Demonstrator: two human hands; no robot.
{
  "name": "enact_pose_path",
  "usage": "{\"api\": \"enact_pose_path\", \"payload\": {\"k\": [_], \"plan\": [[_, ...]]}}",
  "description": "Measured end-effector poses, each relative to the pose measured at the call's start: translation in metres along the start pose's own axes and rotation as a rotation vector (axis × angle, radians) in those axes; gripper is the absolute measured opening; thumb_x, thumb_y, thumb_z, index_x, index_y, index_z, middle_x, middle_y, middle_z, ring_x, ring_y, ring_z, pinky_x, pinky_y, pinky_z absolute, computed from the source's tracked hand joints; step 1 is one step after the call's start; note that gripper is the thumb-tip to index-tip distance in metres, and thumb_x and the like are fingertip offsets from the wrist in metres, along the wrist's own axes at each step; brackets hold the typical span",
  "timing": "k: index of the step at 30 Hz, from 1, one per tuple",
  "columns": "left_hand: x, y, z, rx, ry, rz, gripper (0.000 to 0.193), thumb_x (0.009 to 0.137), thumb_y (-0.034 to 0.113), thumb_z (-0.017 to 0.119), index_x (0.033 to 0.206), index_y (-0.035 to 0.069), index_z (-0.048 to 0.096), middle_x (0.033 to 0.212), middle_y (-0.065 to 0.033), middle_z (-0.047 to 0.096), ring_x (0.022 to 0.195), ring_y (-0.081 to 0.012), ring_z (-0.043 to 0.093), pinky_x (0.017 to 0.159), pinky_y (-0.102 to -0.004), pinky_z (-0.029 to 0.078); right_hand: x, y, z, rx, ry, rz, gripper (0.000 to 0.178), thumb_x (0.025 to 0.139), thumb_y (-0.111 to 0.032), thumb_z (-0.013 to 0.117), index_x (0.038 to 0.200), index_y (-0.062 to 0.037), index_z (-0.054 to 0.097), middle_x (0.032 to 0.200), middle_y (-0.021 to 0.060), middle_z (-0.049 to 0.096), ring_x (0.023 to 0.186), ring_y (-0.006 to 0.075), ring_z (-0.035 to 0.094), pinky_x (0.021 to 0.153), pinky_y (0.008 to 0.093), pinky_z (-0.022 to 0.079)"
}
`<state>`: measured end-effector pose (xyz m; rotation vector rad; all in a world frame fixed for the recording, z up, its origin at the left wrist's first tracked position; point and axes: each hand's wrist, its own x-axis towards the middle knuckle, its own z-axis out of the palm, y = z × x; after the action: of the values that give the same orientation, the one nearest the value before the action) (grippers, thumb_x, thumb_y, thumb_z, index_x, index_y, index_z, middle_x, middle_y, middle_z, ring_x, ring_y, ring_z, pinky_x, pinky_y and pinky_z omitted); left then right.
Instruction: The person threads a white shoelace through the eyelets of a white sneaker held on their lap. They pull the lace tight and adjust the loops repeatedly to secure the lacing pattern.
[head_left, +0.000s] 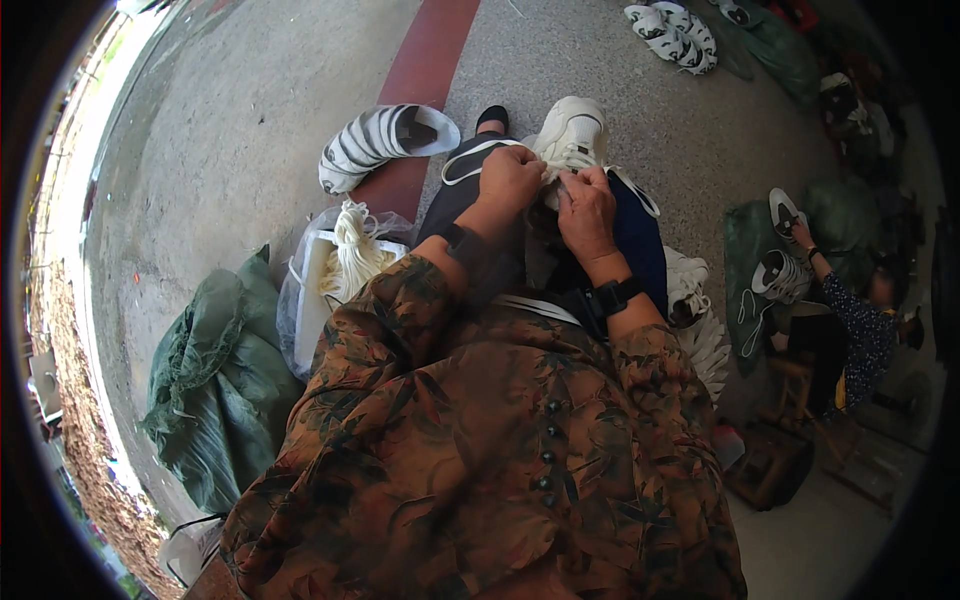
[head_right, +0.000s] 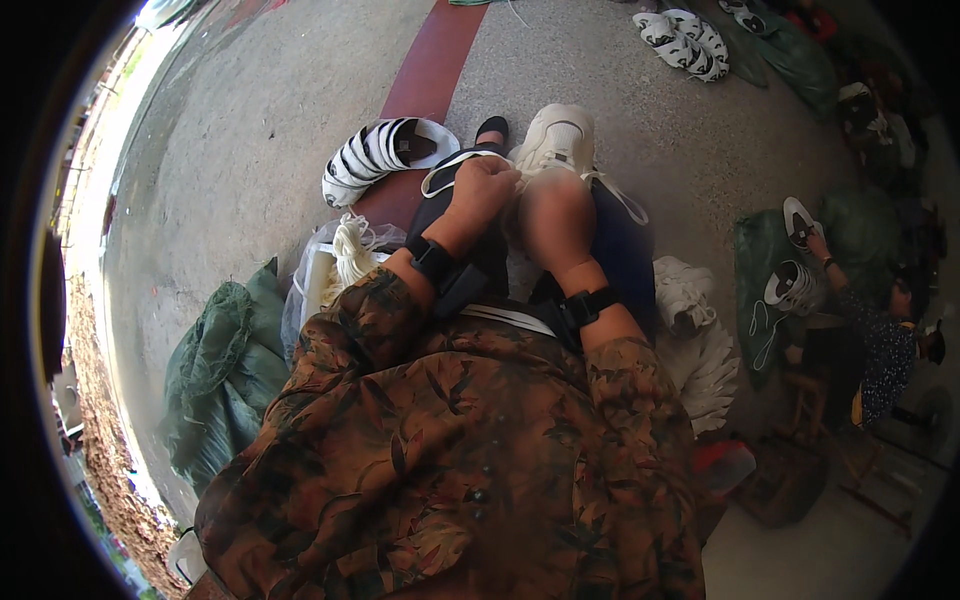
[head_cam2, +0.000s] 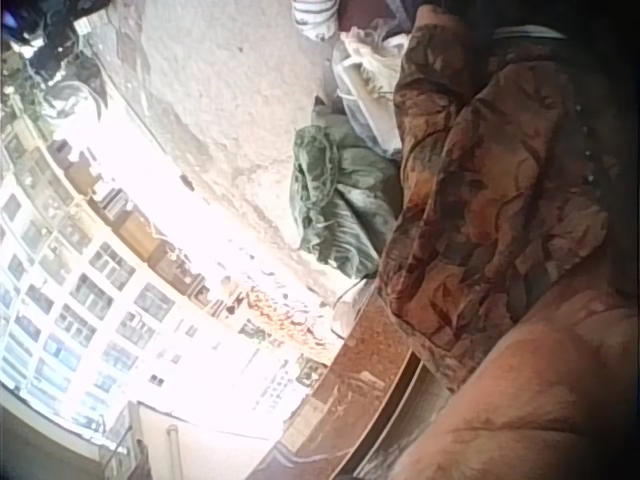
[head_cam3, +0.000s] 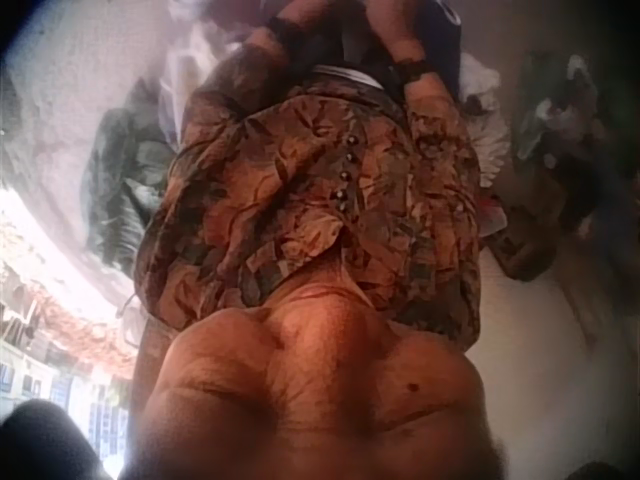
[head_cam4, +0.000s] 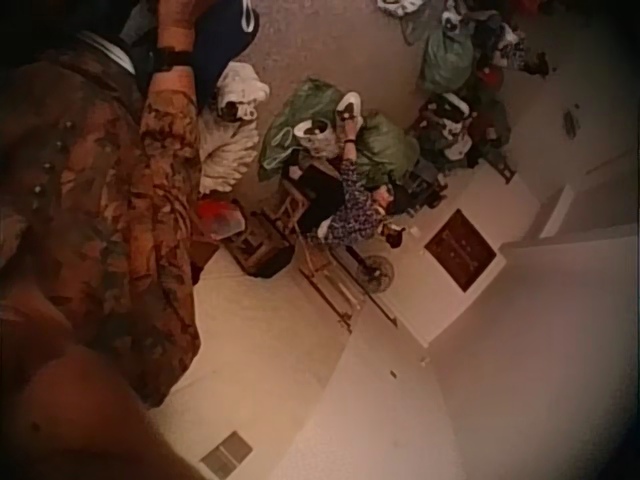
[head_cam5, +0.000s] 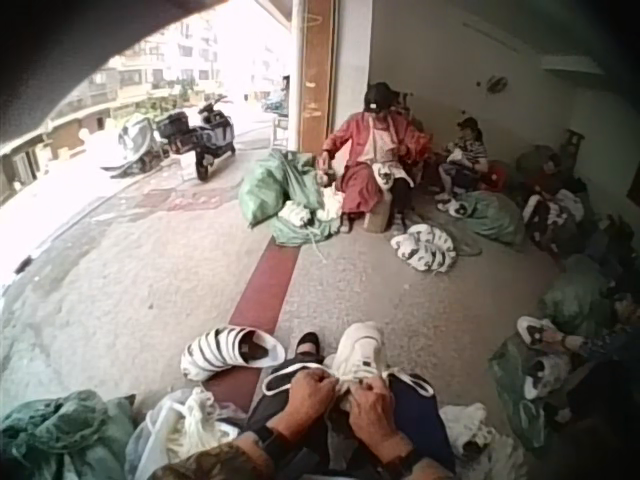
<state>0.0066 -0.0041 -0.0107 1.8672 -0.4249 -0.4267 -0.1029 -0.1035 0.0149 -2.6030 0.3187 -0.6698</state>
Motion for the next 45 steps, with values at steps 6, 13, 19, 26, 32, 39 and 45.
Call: {"api": "enact_pose_path", "payload": {"k": [6,13,19,26,32,39,45], "plan": [[-0.003,0.005,0.008,0.033,0.044,0.0,0.017,0.071,0.02,0.065,0.072,0.003,0.068,0.067,-0.0167,0.064,0.065,-0.0301,0.065,0.063,-0.0372,0.05,0.0,-0.001,0.002,0.022,0.012,-0.004,0.017,0.073,-0.003,0.06,0.089,-0.0037,0.065,0.081,0.0136,0.052,0.078,0.0305,0.055,0.068,0.0388,0.046],[-0.017,0.009,0.003,0.587,0.024,0.619,0.008,0.075,0.015,0.056,0.073,0.008,0.058,0.073,-0.0112,0.059,0.073,-0.0296,0.062,0.065,-0.0404,0.049,0.0,0.0,0.006,-0.005,0.047,0.012,0.01,0.073,-0.003,0.058,0.081,-0.0033,0.064,0.081,0.014,0.052,0.076,0.0316,0.056,0.066,0.0397,0.046],[-0.027,0.017,-0.008,0.631,-0.062,0.701,0.006,0.074,0.014,0.057,0.075,0.008,0.059,0.077,-0.0124,0.06,0.074,-0.0321,0.061,0.068,-0.04,0.05,0.007,-0.002,0.01,-0.148,0.027,-0.028,0.002,0.072,-0.005,0.058,0.07,-0.0043,0.059,0.078,0.0151,0.053,0.069,0.0317,0.058,0.061,0.0405,0.047],[-0.021,0.013,-0.006,0.553,-0.082,0.51,0.006,0.075,0.012,0.057,0.075,0.006,0.058,0.08,-0.0154,0.061,0.078,-0.0339,0.062,0.069,-0.0422,0.05,0.009,0.002,0.018,-0.23,0.037,-0.071,0.002,0.073,-0.006,0.057,0.072,-0.0054,0.058,0.076,0.0128,0.053,0.069,0.0316,0.058,0.058,0.0402,0.047],[-0.019,-0.001,-0.006,0.445,-0.008,0.527,0.012,0.077,0.013,0.058,0.085,0.006,0.055,0.08,-0.0172,0.061,0.077,-0.0373,0.061,0.066,-0.0458,0.048,0.011,-0.012,0.001,-0.13,-0.057,-0.176,0.003,0.071,-0.006,0.057,0.07,-0.0035,0.059,0.075,0.0157,0.053,0.066,0.0336,0.057,0.058,0.0429,0.046],[-0.029,0.025,-0.013,0.343,0.035,0.602,0.025,0.074,0.014,0.063,0.095,0.007,0.052,0.088,-0.0154,0.058,0.086,-0.0354,0.058,0.07,-0.0436,0.047,-0.024,-0.012,-0.044,0.005,-0.356,-0.172,0.009,0.07,-0.003,0.06,0.079,-0.0026,0.061,0.078,0.0152,0.054,0.075,0.0352,0.057,0.068,0.0432,0.048],[-0.015,0.026,0.004,0.494,0.005,0.674,0.021,0.072,0.009,0.061,0.093,0.009,0.06,0.088,-0.0122,0.055,0.086,-0.0327,0.057,0.072,-0.0401,0.048,0.008,-0.001,-0.028,-0.068,-0.106,-0.093,0.035,0.067,-0.004,0.064,0.101,-0.0053,0.057,0.088,0.0105,0.056,0.088,0.0297,0.055,0.077,0.0418,0.042]]}}
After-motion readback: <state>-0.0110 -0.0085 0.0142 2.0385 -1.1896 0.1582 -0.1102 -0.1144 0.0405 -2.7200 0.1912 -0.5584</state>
